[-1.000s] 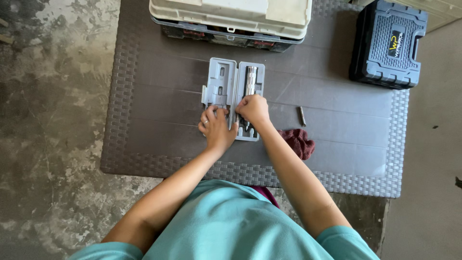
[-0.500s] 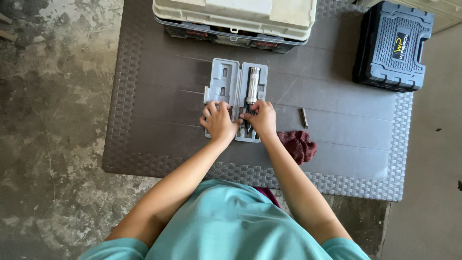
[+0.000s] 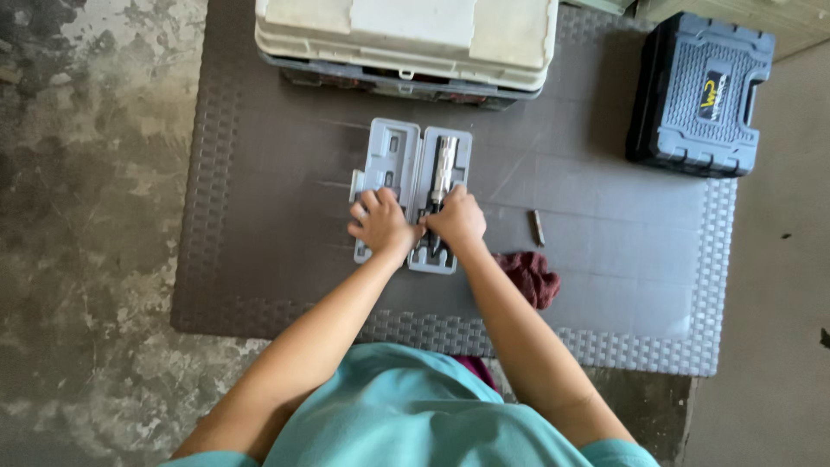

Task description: The person wipes metal drill bits, a socket, and a plastic case with a cloth, places the socket and bits into the case, and closes it. They then open a larger toolbox, wipe a multimeter and a tape measure with the cloth, and set them on the mat beside the toolbox.

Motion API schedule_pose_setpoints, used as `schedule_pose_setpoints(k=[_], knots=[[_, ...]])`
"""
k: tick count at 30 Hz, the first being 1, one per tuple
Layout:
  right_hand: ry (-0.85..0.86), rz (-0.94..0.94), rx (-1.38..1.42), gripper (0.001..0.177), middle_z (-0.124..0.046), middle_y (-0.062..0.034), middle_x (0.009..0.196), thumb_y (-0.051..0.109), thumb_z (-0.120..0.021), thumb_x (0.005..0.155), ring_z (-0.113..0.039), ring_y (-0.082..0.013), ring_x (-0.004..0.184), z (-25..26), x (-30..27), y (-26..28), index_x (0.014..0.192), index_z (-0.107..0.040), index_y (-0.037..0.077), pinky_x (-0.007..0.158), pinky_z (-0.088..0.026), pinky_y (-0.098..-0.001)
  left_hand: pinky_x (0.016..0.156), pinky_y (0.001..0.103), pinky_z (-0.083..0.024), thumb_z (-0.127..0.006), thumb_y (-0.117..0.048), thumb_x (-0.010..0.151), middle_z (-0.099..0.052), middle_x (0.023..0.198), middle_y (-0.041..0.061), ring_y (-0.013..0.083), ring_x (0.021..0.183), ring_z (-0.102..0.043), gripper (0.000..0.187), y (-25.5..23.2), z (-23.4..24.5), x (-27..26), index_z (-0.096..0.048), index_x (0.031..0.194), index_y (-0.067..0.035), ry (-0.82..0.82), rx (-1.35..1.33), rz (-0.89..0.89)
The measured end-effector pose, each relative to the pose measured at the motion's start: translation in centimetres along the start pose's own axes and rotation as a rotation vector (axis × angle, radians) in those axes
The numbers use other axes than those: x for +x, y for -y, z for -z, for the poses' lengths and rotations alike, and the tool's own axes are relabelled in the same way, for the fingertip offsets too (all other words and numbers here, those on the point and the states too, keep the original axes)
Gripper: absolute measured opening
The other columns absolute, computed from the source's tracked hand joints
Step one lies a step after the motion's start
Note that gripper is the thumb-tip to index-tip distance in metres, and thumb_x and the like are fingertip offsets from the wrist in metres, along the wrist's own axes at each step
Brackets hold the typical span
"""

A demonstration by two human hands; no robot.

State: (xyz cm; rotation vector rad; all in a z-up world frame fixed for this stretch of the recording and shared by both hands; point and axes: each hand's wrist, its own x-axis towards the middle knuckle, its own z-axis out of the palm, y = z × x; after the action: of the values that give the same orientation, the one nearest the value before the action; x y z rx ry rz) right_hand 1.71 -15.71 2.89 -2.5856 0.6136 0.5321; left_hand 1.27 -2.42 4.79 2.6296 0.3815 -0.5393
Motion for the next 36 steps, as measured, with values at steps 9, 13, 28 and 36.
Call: schedule_pose_setpoints(k=[9, 13, 28, 36], knots=[[-0.034, 0.025, 0.033, 0.073, -0.067, -0.0177, 0.112, 0.036, -0.094, 0.064, -0.07, -0.0383, 0.101, 0.9, -0.5, 1.0, 0.116, -0.053, 0.006, 0.086, -0.057, -0.0455, 0.102, 0.06, -0.031, -0.094, -0.043, 0.06, -0.041, 0.133, 0.008, 0.0357, 0.129, -0.033, 0.08, -0.9, 0.9, 0.3, -0.05, 0.121, -0.018, 0.018, -0.047, 0.062], [-0.065, 0.202, 0.224, 0.058, -0.069, -0.015, 0.1, 0.034, -0.093, 0.07, -0.07, -0.0345, 0.089, 0.9, -2.0, -1.7, 0.103, -0.057, 0.002, 0.08, -0.057, -0.0426, 0.101, 0.057, -0.032, -0.093, -0.041, 0.061, -0.041, 0.132, 0.006, 0.0339, 0.131, -0.033, 0.076, -0.6, 1.1, 0.0, -0.051, 0.12, -0.019, 0.007, -0.05, 0.019], [-0.413, 0.028, 0.083, 0.02, -0.076, -0.0145, 0.089, 0.021, -0.084, 0.085, -0.071, -0.0369, 0.085, 4.4, 0.3, -17.7, 0.097, -0.075, 0.008, 0.08, -0.056, -0.045, 0.099, 0.061, -0.031, -0.089, -0.034, 0.07, -0.041, 0.138, 0.012, 0.0365, 0.132, -0.034, 0.067, 2.6, -0.4, -3.5, -0.054, 0.124, -0.015, -0.2, -0.178, -0.264], [-0.008, -0.068, 0.754, 0.027, -0.077, -0.0053, 0.078, 0.01, -0.084, 0.079, -0.067, -0.0092, 0.062, 2.2, -3.7, -8.1, 0.103, -0.074, 0.004, 0.06, -0.055, -0.0291, 0.101, 0.062, -0.029, -0.09, -0.031, 0.071, -0.043, 0.136, 0.01, 0.0357, 0.135, -0.034, 0.059, 2.5, -0.9, -4.6, -0.059, 0.119, -0.016, -0.246, -0.187, -0.365]])
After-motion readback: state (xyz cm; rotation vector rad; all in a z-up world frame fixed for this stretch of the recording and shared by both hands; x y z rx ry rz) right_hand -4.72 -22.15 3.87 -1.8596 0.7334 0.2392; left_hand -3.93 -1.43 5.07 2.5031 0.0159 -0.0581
